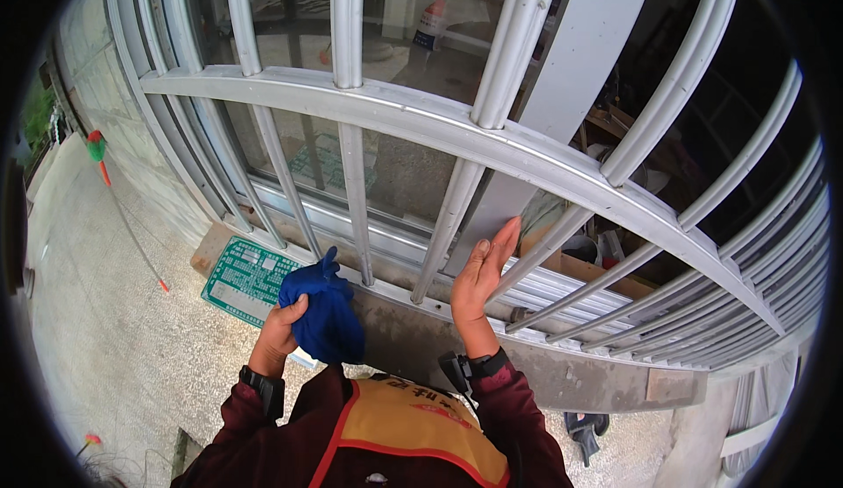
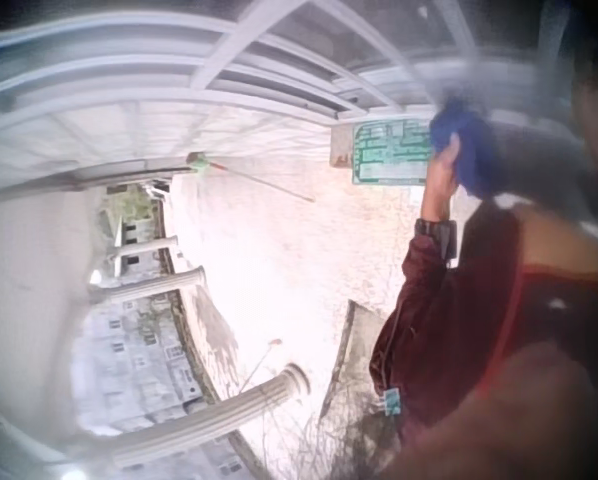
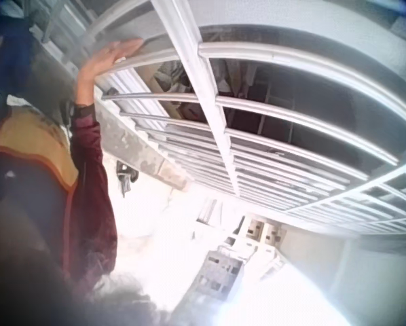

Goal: The person wipes the exterior metal window grille with a blue cloth, moving methodically along horizontal and vertical bars. The person uses both hands to hold and maneuver the cloth around the grille structure.

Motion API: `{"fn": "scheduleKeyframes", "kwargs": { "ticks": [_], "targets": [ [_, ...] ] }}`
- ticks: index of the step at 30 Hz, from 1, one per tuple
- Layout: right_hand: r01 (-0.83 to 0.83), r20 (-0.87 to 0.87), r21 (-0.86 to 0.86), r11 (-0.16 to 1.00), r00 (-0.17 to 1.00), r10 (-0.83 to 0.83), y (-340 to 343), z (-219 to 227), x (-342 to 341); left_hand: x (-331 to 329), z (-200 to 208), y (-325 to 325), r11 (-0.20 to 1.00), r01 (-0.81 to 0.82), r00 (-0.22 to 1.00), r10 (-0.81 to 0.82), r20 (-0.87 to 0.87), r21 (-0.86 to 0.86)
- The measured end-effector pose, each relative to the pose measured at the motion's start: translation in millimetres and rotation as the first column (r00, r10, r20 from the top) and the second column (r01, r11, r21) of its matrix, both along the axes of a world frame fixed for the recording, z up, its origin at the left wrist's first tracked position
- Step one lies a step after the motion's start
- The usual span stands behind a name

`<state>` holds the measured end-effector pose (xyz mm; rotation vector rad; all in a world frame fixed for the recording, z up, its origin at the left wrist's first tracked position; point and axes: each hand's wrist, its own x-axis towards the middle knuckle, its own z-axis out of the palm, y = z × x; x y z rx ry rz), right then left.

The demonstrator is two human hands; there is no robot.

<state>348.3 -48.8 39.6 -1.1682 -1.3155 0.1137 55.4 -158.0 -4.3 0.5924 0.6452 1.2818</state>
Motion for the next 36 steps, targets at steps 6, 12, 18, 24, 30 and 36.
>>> {"fn": "scheduleKeyframes", "kwargs": {
  "ticks": [6,12,18,24,30,36],
  "targets": [
    [-0.072,-0.020,0.055,0.996,0.997,0.073,0,-1,2,28,-1,-25,0.997,0.074,0.989,-0.072,0.133,-0.011],
    [-0.065,0.017,0.025,0.998,0.998,0.065,-2,-1,6,68,5,-18,0.993,0.063,0.995,-0.054,0.087,-0.104],
    [-0.103,-0.024,0.027,0.994,0.994,0.104,-4,3,5,112,0,15,0.972,-0.068,0.996,0.054,-0.068,-0.224],
    [-0.061,0.010,0.026,0.998,0.998,0.060,-4,3,4,137,-15,47,0.970,-0.224,0.948,0.193,-0.254,-0.099],
    [-0.078,-0.013,0.024,0.997,0.997,0.078,-6,6,4,141,-53,98,0.939,-0.334,0.715,0.312,-0.625,0.087],
    [-0.087,0.010,0.012,0.996,0.996,0.087,-6,7,5,155,-71,124,0.903,-0.423,0.229,0.186,-0.956,0.074]
  ]
}}
